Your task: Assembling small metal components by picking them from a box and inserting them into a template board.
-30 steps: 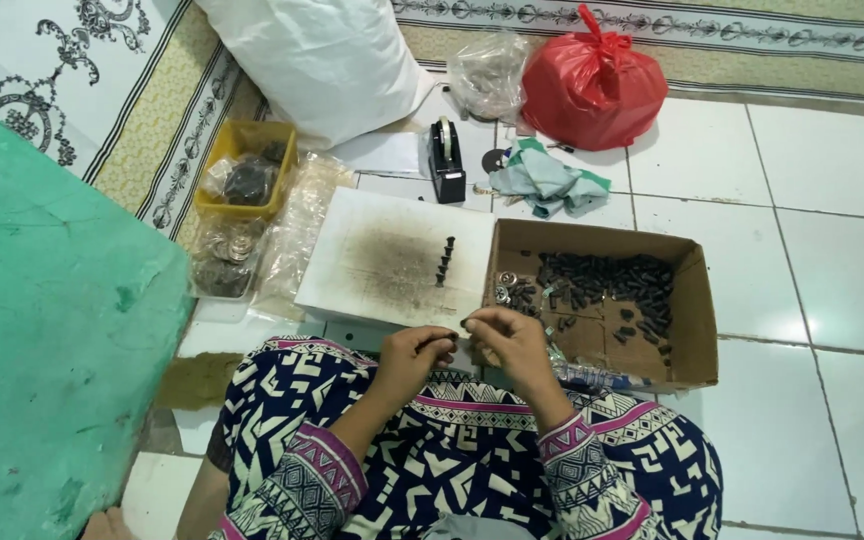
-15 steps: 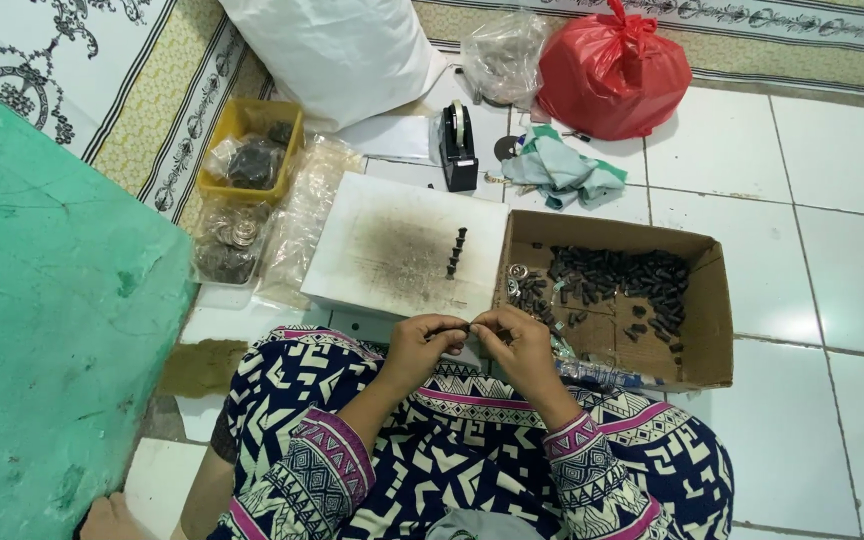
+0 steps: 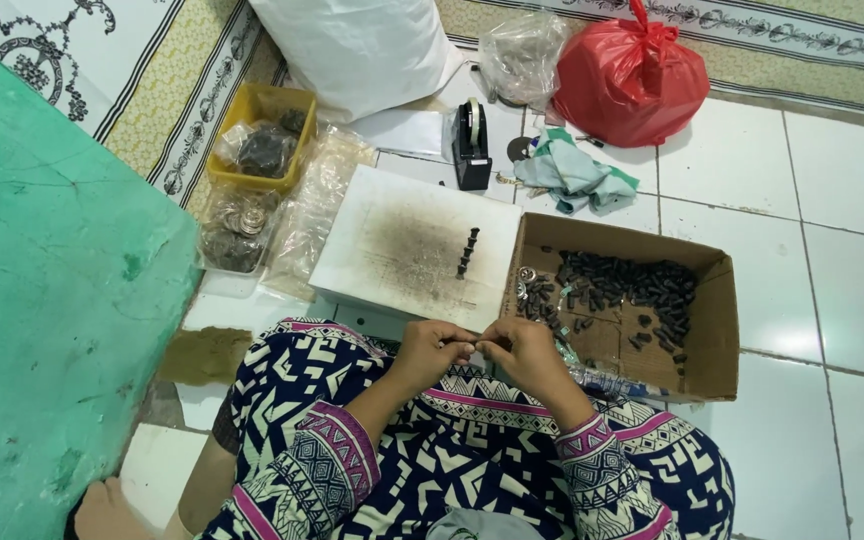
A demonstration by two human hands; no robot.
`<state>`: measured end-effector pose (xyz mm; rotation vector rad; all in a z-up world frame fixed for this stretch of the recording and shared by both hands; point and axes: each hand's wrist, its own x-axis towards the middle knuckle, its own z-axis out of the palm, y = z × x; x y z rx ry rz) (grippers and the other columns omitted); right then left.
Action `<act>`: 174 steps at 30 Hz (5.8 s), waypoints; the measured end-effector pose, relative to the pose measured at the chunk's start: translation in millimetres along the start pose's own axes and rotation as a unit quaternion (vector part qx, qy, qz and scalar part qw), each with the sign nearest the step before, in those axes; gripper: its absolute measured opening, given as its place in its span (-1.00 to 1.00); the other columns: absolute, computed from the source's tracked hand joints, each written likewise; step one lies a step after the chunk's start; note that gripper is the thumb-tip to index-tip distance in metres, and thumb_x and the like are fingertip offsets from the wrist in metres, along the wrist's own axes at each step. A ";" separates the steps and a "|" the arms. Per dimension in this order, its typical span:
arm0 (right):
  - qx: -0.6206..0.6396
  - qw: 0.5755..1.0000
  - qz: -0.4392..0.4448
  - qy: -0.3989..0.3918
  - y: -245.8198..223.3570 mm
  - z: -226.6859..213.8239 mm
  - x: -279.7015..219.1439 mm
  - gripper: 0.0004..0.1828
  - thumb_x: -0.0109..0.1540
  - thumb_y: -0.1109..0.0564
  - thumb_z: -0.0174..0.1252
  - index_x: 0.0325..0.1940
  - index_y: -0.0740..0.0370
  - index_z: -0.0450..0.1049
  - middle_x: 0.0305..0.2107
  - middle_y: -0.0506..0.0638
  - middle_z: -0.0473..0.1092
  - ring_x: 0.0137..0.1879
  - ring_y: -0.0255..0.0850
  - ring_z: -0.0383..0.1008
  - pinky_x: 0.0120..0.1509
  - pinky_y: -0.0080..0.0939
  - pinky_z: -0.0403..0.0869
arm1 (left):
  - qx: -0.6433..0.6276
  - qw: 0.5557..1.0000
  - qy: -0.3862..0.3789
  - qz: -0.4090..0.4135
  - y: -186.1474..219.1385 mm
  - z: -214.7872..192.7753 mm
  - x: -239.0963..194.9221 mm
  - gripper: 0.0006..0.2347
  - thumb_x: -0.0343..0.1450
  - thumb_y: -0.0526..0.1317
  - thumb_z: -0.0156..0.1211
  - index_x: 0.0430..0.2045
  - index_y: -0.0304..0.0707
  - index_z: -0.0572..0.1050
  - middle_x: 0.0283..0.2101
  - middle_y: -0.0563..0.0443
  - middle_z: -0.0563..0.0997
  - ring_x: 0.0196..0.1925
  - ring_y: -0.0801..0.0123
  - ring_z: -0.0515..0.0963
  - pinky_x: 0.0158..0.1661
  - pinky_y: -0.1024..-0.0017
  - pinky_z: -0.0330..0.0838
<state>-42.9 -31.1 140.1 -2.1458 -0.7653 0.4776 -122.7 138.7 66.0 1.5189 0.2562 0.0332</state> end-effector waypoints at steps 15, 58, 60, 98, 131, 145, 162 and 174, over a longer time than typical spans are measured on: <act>0.024 0.994 -0.014 0.102 23.8 23.9 63.5 -0.87 0.18 0.14 0.36 -0.21 0.17 0.69 -0.44 0.10 0.59 -0.25 -0.08 0.61 -0.21 -0.17 0.61 | -0.016 0.992 0.114 0.046 13.0 -24.5 33.5 -0.84 0.39 -0.42 0.30 -0.18 -0.35 0.68 -0.30 -0.31 0.72 -0.24 0.09 0.74 -0.28 0.37 0.73; -0.348 0.928 0.013 0.129 80.4 -61.2 22.2 -0.85 0.18 -0.02 0.32 -0.19 -0.08 0.68 -0.32 -0.07 0.49 -0.05 -0.10 0.50 0.01 -0.09 0.46 | 0.296 0.893 0.066 0.334 -38.8 22.2 46.0 -0.81 0.46 -0.31 0.20 -0.06 -0.23 0.58 -0.19 -0.06 0.64 -0.11 0.12 0.67 -0.09 0.31 0.59; -0.305 0.942 0.097 0.100 109.2 -69.5 -6.1 -0.75 0.19 -0.02 0.32 -0.06 -0.05 0.68 -0.27 0.03 0.54 0.00 0.01 0.56 0.05 0.03 0.51 | 0.309 0.884 -0.002 0.351 -18.3 38.9 32.0 -0.85 0.45 -0.35 0.19 -0.13 -0.31 0.56 -0.22 -0.15 0.61 -0.13 0.05 0.65 -0.10 0.23 0.58; -0.061 0.945 0.318 0.035 244.1 -23.1 34.0 -0.53 0.05 0.24 0.41 0.06 0.09 0.65 -0.08 0.22 0.57 0.17 0.17 0.54 0.16 0.09 0.53 | 0.583 0.759 -0.103 0.271 -85.3 119.3 81.2 -0.77 0.33 -0.27 0.03 -0.29 -0.39 0.60 -0.31 -0.17 0.60 -0.21 0.09 0.58 -0.36 0.29 0.40; 0.310 0.905 0.214 0.196 143.6 -25.0 17.2 -0.58 0.09 0.28 0.45 0.03 0.32 0.58 -0.30 0.16 0.49 -0.12 -0.10 0.53 -0.11 -0.16 0.60 | 0.187 0.982 -0.025 -0.003 -20.4 96.6 68.4 -0.57 0.33 -0.20 0.37 0.07 -0.42 0.52 -0.15 -0.32 0.68 -0.12 0.04 0.70 -0.16 0.31 0.63; 0.273 0.940 0.157 0.132 68.4 -25.1 -17.0 -0.76 0.13 0.17 0.42 -0.16 0.33 0.68 -0.45 0.22 0.60 -0.26 -0.13 0.58 -0.13 -0.13 0.60 | 0.262 0.949 0.077 0.158 42.3 67.8 12.2 -0.86 0.28 -0.38 0.38 -0.33 -0.29 0.67 -0.43 -0.07 0.65 -0.36 0.20 0.70 -0.43 0.51 0.60; 0.235 0.954 0.008 0.187 35.0 -13.9 -30.6 -0.95 0.17 0.26 0.35 -0.29 0.28 0.68 -0.61 0.08 0.52 -0.42 -0.22 0.52 -0.35 -0.26 0.56 | 0.054 0.993 0.027 0.099 36.2 41.4 -4.7 -0.86 0.36 -0.41 0.35 -0.24 -0.39 0.68 -0.35 -0.27 0.70 -0.30 0.09 0.73 -0.38 0.40 0.69; 0.120 0.980 -0.046 0.153 30.8 -15.5 -24.6 -0.96 0.19 0.25 0.33 -0.30 0.28 0.65 -0.59 0.10 0.51 -0.40 -0.15 0.52 -0.39 -0.22 0.56 | 0.054 0.996 0.013 0.077 30.0 32.1 2.2 -0.86 0.35 -0.46 0.32 -0.26 -0.39 0.69 -0.36 -0.27 0.69 -0.33 0.12 0.73 -0.36 0.39 0.72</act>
